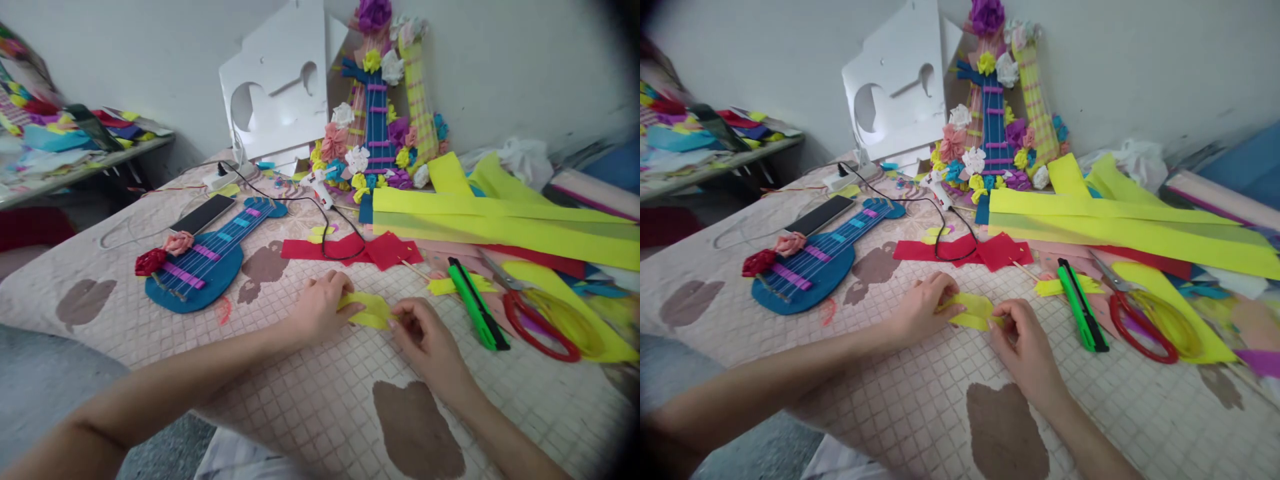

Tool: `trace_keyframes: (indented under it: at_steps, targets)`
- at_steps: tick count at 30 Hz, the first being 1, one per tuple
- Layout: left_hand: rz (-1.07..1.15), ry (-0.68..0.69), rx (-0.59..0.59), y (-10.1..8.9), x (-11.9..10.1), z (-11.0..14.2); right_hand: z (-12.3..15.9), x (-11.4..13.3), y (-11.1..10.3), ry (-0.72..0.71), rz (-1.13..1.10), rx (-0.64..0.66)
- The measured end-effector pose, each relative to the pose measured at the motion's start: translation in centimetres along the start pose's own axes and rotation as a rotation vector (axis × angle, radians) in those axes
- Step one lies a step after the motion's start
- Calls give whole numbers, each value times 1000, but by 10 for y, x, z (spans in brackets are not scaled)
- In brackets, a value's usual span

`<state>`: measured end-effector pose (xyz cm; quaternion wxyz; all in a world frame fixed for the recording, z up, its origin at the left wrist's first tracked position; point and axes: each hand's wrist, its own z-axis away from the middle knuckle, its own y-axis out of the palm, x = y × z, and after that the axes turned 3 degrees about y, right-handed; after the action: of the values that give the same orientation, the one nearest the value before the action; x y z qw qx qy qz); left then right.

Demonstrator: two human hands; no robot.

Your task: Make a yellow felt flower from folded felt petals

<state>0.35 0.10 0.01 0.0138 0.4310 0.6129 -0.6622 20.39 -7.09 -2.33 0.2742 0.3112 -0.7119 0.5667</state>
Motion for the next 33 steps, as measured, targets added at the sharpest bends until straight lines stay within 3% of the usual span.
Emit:
trace_keyframes:
  at_steps: [5, 8, 12, 17, 24, 28, 31, 33]
  targets:
    - [49, 101, 11, -13, -2, -26, -4, -6, -9, 153, -203, -129]
    - [-14, 124, 169, -13, -8, -45, -4, -6, -11, 170, -228, -142]
    - [-28, 29, 352, -9, -13, -62, -2, -5, -11, 154, -235, -109]
    - [21, 31, 317, -8, -10, -65, 0, -5, -13, 139, -206, -102]
    - [126, -113, 117, -10, 12, -58, 1, 0, -14, 55, -133, -133]
    - [372, -261, 118, -5, 7, -46, 0, 4, -12, -9, -65, -116]
    - [713, -390, 274, -6, -3, -29, -1, 7, -13, -90, 18, -83]
    - [887, -372, 410, -10, -7, -16, -1, 9, -14, -136, 62, -55]
